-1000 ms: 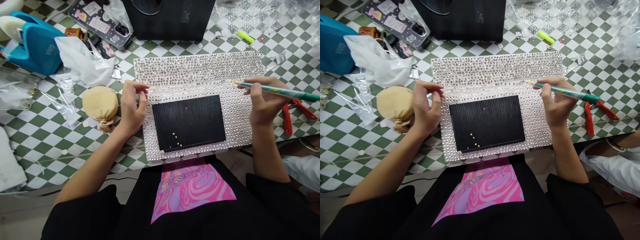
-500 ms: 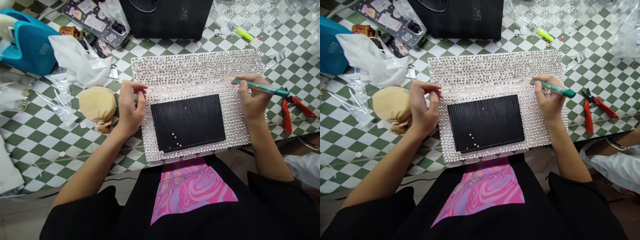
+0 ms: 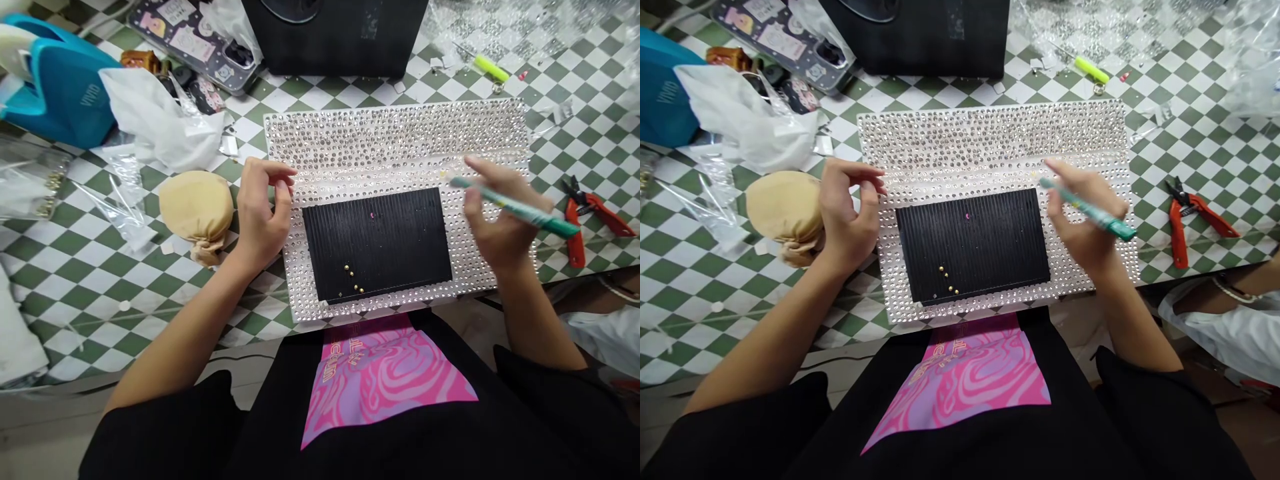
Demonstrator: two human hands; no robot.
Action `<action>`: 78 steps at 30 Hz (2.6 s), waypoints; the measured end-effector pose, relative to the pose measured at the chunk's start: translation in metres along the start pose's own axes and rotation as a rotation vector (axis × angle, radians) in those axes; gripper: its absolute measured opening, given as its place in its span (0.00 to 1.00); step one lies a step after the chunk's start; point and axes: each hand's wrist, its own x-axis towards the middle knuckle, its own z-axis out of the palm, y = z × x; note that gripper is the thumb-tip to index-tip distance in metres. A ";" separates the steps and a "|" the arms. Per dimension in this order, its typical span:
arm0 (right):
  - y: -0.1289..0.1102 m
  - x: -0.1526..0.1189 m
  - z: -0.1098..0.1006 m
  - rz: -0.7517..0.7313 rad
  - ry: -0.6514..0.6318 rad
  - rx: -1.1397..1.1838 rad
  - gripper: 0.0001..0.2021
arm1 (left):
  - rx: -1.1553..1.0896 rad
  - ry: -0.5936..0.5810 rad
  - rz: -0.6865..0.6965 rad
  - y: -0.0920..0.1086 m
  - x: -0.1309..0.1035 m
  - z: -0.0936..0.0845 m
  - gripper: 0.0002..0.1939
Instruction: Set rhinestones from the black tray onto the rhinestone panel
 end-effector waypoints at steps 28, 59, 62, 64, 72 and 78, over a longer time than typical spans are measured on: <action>-0.086 -0.028 0.039 -0.106 -0.425 0.502 0.09 | 0.023 0.023 0.118 -0.011 0.000 0.004 0.12; -0.079 -0.048 0.030 -0.060 -0.301 0.396 0.22 | 0.125 -0.007 0.258 0.058 0.000 -0.016 0.09; -0.078 -0.051 0.030 -0.039 -0.320 0.368 0.21 | 0.198 -0.181 0.395 0.090 -0.016 -0.022 0.04; -0.078 -0.050 0.030 -0.030 -0.321 0.347 0.21 | 0.174 -0.283 0.511 0.101 -0.036 -0.023 0.02; -0.077 -0.052 0.035 -0.030 -0.299 0.339 0.18 | 0.289 -0.440 0.622 0.090 -0.102 -0.025 0.05; -0.075 -0.055 0.039 -0.015 -0.254 0.356 0.19 | 0.305 -0.336 0.676 0.092 -0.102 -0.024 0.06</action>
